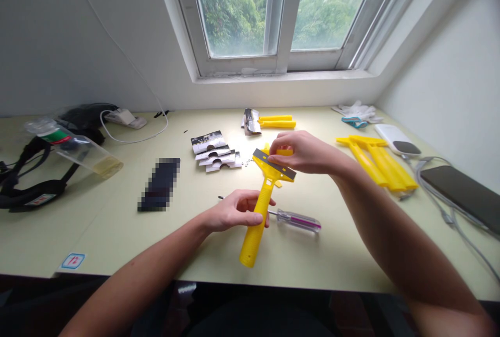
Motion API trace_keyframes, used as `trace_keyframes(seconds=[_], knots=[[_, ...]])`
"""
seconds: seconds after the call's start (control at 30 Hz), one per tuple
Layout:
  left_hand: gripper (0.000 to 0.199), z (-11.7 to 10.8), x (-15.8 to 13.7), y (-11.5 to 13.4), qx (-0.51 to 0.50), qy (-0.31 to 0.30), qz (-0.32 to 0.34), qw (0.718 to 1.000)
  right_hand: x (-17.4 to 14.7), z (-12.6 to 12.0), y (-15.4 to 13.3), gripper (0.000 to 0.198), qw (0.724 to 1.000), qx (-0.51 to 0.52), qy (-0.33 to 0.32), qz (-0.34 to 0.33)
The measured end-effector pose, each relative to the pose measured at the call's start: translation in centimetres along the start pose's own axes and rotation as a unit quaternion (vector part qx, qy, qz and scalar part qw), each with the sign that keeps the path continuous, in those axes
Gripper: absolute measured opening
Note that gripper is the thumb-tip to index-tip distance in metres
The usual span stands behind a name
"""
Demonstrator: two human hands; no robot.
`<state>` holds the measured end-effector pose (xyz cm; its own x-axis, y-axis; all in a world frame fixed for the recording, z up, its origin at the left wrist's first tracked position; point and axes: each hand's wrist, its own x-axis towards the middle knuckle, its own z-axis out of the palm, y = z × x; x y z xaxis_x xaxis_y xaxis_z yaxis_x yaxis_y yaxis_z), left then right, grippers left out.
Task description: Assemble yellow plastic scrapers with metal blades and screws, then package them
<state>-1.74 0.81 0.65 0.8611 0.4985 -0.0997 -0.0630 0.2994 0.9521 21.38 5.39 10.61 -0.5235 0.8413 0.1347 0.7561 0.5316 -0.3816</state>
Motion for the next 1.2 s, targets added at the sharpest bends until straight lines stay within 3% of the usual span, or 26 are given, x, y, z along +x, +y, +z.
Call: trace_keyframes(seconds=[0.13,0.43,0.87,1.2], knots=[[0.046,0.1,0.0,0.2,0.018,-0.002,0.009,1.000,-0.1,-0.2,0.0,0.017,1.000,-0.004,-0.007,-0.013],[0.047,0.1,0.0,0.2,0.041,-0.013,-0.004,0.999,-0.5,-1.3,0.4,0.021,0.995,0.006,-0.100,-0.013],[0.044,0.1,0.0,0.3,0.063,-0.002,0.001,0.998,-0.3,-1.0,-0.1,0.023,0.996,-0.010,-0.075,0.036],[0.045,0.2,0.0,0.3,0.073,-0.008,-0.013,0.997,-0.6,-1.1,0.0,0.022,0.995,-0.020,-0.089,0.032]])
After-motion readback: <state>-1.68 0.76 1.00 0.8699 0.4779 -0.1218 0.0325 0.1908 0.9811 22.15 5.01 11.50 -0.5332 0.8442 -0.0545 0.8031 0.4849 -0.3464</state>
